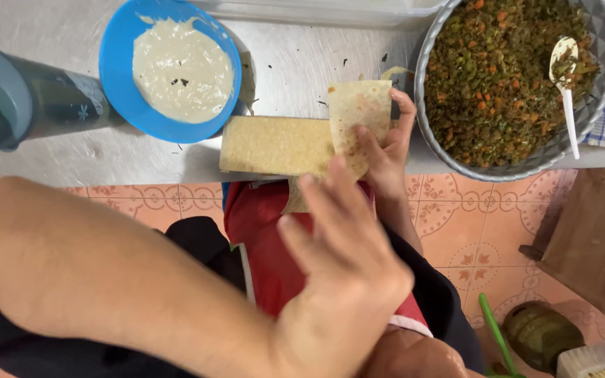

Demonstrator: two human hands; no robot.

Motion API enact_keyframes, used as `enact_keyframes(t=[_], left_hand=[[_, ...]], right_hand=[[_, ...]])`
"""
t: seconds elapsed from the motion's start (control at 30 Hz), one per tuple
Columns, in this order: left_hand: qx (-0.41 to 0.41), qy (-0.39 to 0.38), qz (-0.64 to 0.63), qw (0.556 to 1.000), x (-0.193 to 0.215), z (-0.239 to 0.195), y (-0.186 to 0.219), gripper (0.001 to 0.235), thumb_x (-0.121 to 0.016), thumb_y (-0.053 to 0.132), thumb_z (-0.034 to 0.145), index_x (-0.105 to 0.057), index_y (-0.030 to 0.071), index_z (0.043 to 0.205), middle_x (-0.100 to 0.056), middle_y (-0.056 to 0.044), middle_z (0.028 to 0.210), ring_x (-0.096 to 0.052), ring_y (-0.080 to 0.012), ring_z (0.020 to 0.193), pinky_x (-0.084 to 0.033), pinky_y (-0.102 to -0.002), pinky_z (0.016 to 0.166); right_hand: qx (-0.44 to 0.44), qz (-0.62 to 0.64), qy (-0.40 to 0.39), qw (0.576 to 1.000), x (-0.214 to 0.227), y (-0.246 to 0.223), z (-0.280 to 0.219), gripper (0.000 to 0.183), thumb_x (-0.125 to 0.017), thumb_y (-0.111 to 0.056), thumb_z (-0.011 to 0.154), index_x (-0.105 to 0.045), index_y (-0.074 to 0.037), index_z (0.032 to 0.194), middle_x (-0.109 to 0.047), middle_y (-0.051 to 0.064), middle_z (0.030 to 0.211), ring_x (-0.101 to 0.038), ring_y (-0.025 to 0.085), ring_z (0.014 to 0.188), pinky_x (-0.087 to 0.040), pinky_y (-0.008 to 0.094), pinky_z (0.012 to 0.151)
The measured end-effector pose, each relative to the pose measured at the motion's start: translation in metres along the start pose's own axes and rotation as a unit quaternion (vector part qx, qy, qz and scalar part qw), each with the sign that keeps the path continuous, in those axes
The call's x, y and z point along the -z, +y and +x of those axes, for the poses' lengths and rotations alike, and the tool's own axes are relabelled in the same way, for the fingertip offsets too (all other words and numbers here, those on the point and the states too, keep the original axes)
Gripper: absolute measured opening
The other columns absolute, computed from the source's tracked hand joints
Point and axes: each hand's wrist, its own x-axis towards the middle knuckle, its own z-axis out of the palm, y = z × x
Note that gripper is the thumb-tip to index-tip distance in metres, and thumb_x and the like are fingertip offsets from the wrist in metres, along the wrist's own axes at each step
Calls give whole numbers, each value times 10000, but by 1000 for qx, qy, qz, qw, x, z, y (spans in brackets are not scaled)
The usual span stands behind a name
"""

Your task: The person repeatedly fills flatbread sheets with a vegetable mixture, folds them into triangular samosas, seals the edges with a white paste, and places the finished units into a plastic container.

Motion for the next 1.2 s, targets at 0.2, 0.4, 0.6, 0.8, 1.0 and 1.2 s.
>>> enact_keyframes(t=[0.2,0.4,0.6,0.8,1.0,1.2], left_hand=[[-119,82,-113,983,-18,-12,-50,406,-607,122,856,-711,-177,1109,-690,-327,1209,-738,-362,963,-634,-368,669],[-37,25,-516,856,-157,72,-41,803,-765,513,872,-549,-84,1364,-688,-283,1238,-738,-347,1007,-615,-394,787],[-21,401,-496,770,-208,86,29,497,-734,113,1036,-546,91,1495,-635,-156,1415,-690,-305,1291,-616,-380,1088],[-84,333,-547,763,-190,87,0,647,-763,148,841,-496,-38,1400,-582,-330,1360,-603,-469,1262,-557,-458,1039],[-46,-28,-850,523,-214,76,-44,414,-726,179,1018,-648,20,1392,-768,-125,1220,-728,-158,1036,-608,-292,914],[-39,-152,-887,434,-223,87,-53,347,-772,211,936,-743,10,1217,-792,-125,990,-713,-67,820,-614,-220,751]], right_hand=[[58,25,-1,998,19,12,-4,560,-506,86,1118,-243,-170,1541,-600,135,1295,-658,145,1001,-601,272,843],[142,-19,0,990,16,12,-10,587,-516,110,1114,-226,-178,1534,-601,110,1227,-652,120,997,-555,214,811],[206,-40,22,978,-5,17,5,476,-475,110,1203,-231,-144,1525,-653,138,1109,-626,76,850,-471,156,699],[193,-105,71,973,-14,1,7,593,-466,84,1043,-109,-108,1476,-520,125,1387,-663,174,1188,-547,272,1038],[209,-97,-77,970,0,-10,10,665,-451,82,1160,-3,-173,1581,-658,274,1353,-690,254,1225,-550,340,1122],[202,-259,-97,940,9,-17,17,569,-365,109,1152,-213,-236,1578,-610,390,1313,-675,428,1188,-558,501,1129]])
